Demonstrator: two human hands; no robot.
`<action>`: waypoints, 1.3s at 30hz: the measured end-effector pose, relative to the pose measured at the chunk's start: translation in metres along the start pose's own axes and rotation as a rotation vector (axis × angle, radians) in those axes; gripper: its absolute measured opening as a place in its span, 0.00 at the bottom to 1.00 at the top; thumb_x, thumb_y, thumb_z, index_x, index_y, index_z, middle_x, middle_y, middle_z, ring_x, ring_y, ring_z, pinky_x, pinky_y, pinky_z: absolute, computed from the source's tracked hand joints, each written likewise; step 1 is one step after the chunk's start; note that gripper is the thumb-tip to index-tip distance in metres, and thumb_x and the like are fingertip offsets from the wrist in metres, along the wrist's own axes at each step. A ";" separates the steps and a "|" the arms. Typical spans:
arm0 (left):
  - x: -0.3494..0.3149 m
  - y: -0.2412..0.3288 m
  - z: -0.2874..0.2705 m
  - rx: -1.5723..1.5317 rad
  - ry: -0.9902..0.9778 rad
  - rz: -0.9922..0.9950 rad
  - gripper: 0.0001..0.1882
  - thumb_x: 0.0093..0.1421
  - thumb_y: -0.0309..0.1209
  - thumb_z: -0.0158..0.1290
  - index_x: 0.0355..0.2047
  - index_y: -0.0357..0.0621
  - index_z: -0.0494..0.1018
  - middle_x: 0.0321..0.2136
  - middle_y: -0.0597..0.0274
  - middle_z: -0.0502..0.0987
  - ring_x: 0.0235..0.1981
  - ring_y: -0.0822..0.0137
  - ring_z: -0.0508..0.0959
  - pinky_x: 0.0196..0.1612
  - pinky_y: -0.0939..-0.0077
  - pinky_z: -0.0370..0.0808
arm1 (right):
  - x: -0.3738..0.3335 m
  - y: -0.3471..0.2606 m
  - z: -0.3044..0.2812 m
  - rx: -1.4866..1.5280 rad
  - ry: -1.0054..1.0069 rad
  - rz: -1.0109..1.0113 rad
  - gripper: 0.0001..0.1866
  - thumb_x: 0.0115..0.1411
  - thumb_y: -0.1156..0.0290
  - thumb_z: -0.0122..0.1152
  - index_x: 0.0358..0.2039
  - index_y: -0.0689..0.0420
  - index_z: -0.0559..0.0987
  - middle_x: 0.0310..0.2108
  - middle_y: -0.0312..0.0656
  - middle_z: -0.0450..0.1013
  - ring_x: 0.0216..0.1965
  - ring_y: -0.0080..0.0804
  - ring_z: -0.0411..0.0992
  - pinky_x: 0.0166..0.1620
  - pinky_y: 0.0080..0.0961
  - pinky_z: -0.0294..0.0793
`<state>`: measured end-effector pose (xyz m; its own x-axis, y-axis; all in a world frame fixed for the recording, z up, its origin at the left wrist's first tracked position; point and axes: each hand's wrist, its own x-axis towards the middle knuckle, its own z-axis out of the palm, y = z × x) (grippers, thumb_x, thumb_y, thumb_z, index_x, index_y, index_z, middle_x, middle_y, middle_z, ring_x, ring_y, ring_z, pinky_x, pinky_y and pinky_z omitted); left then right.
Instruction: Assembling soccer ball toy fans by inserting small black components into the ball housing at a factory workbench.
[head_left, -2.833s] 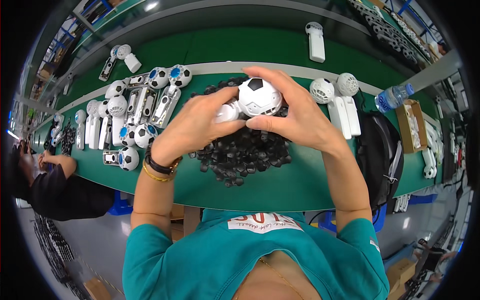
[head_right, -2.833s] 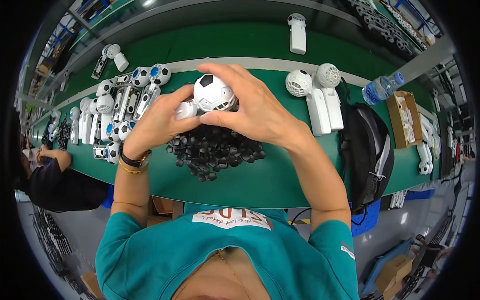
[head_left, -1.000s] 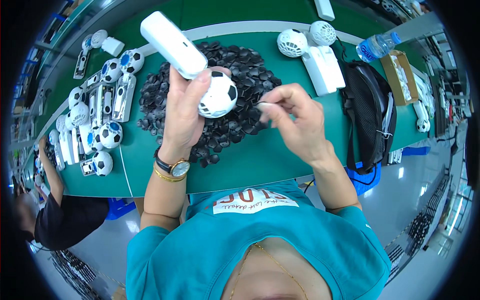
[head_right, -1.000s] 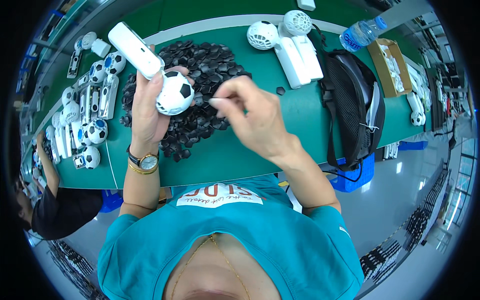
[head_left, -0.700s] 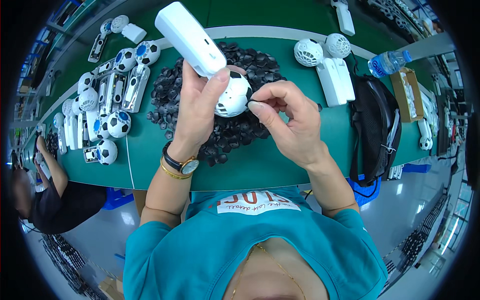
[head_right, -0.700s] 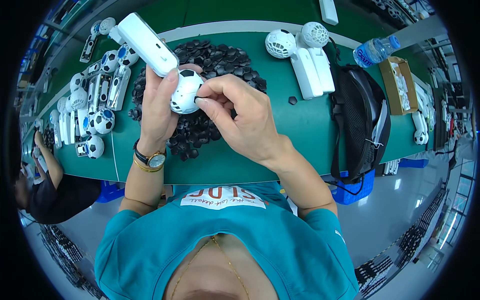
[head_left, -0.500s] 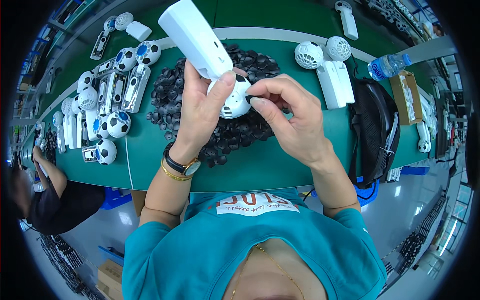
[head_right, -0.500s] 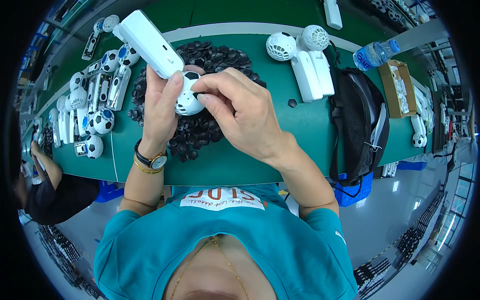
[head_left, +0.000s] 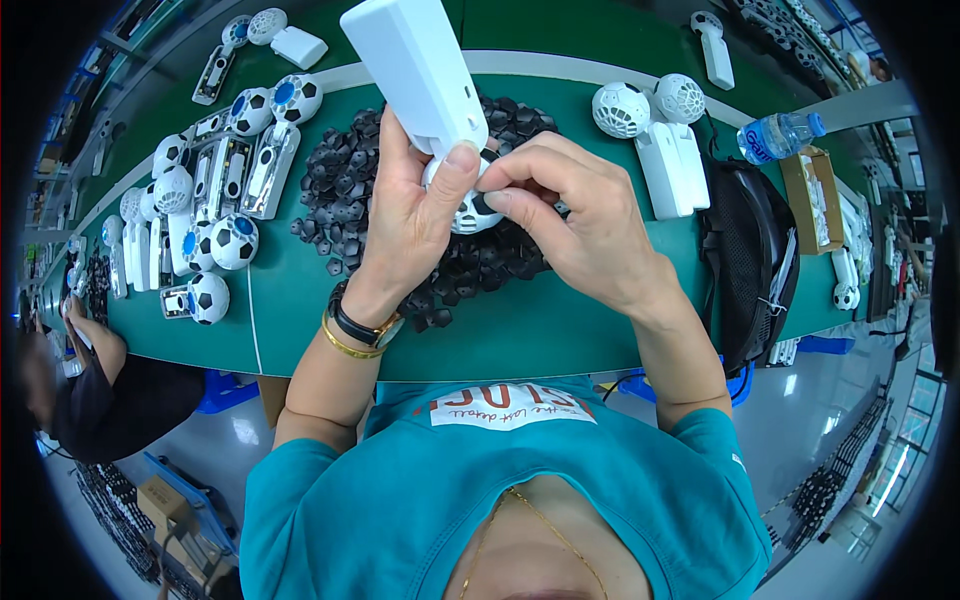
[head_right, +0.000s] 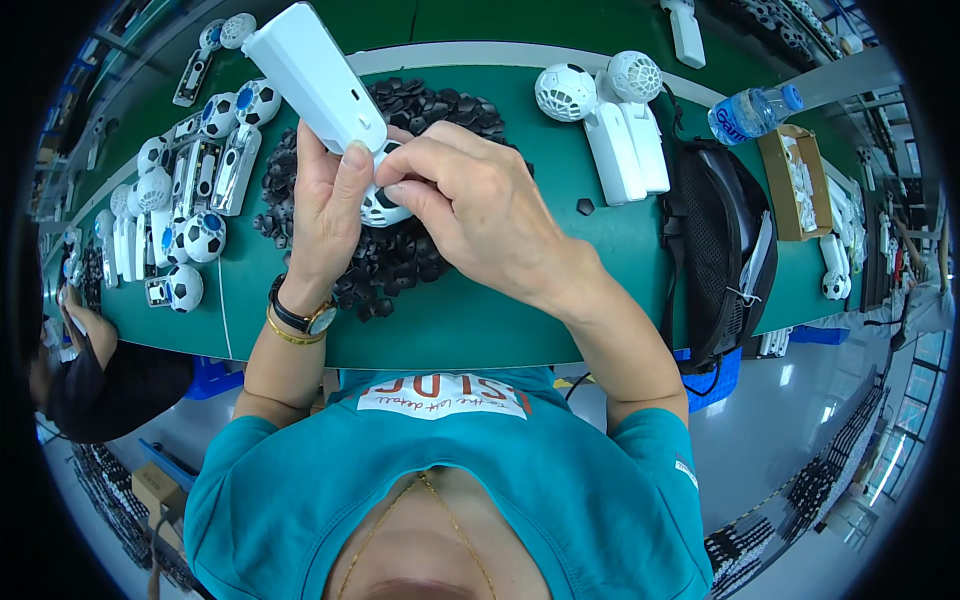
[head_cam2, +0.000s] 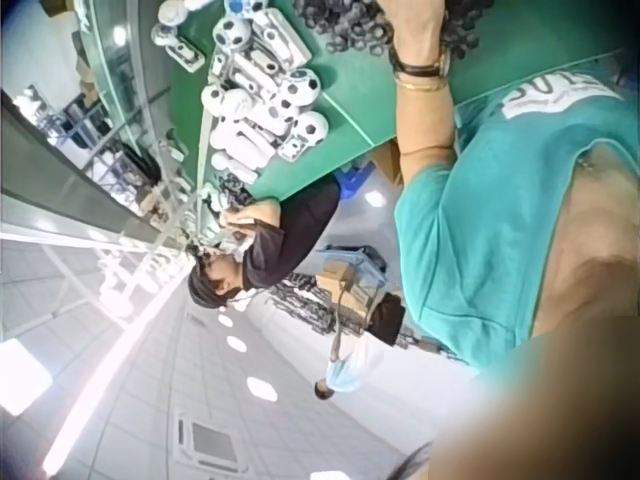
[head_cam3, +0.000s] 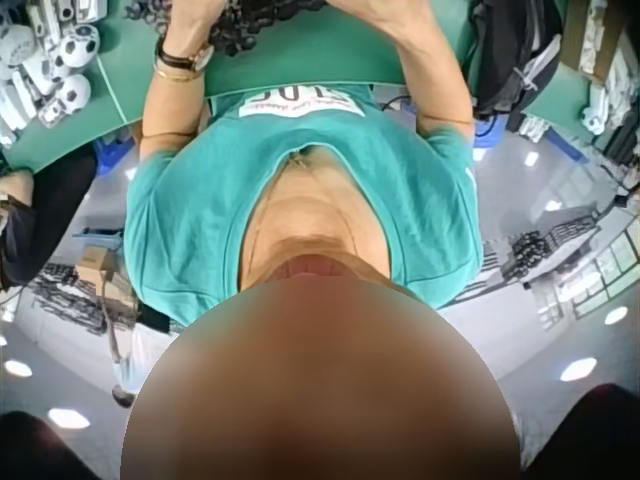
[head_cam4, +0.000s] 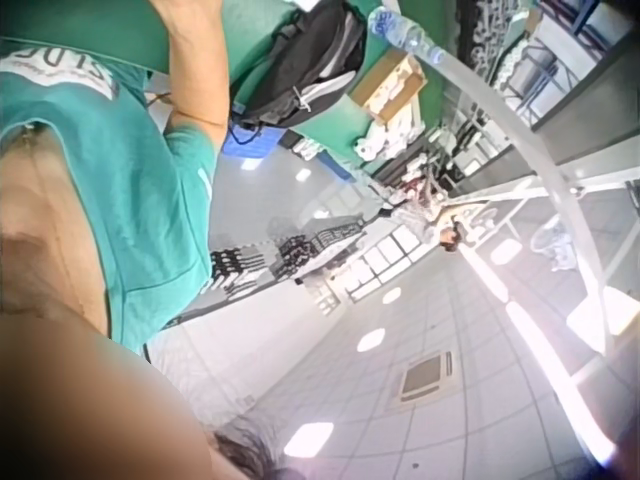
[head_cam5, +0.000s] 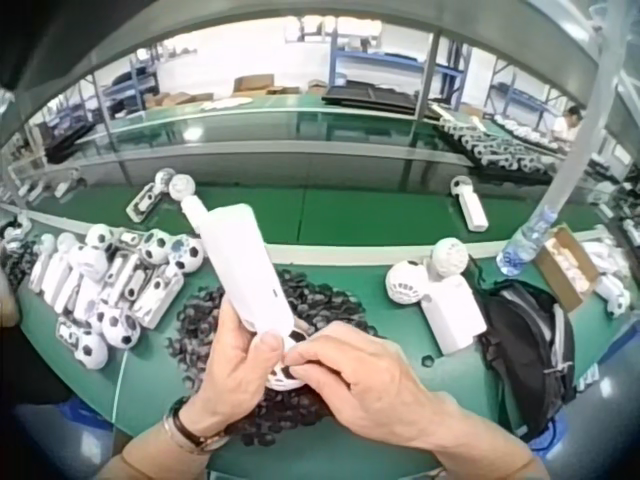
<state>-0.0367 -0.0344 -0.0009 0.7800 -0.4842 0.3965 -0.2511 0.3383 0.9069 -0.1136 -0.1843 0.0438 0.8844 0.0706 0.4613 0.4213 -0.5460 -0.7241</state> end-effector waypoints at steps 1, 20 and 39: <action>0.000 0.000 0.000 0.007 -0.005 -0.004 0.28 0.67 0.41 0.48 0.58 0.36 0.54 0.43 0.56 0.70 0.43 0.69 0.74 0.46 0.75 0.73 | 0.000 0.001 0.001 -0.001 0.007 0.004 0.07 0.53 0.82 0.62 0.34 0.63 0.79 0.30 0.40 0.74 0.27 0.25 0.71 0.29 0.19 0.70; -0.001 -0.002 -0.003 0.113 -0.014 -0.006 0.27 0.68 0.41 0.45 0.59 0.37 0.53 0.45 0.57 0.70 0.44 0.70 0.72 0.47 0.75 0.71 | 0.006 0.003 -0.001 -0.006 -0.076 0.127 0.08 0.51 0.77 0.67 0.29 0.61 0.76 0.25 0.35 0.71 0.23 0.18 0.67 0.27 0.17 0.67; -0.019 0.007 -0.007 0.193 -0.098 -0.147 0.36 0.58 0.41 0.59 0.57 0.37 0.53 0.45 0.53 0.70 0.44 0.66 0.74 0.48 0.72 0.72 | -0.027 0.016 0.013 0.303 0.019 0.341 0.12 0.52 0.74 0.68 0.34 0.61 0.74 0.26 0.37 0.72 0.26 0.19 0.71 0.28 0.19 0.71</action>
<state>-0.0494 -0.0174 -0.0029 0.7592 -0.5960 0.2616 -0.2513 0.1024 0.9625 -0.1287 -0.1838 0.0132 0.9801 -0.0880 0.1778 0.1489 -0.2660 -0.9524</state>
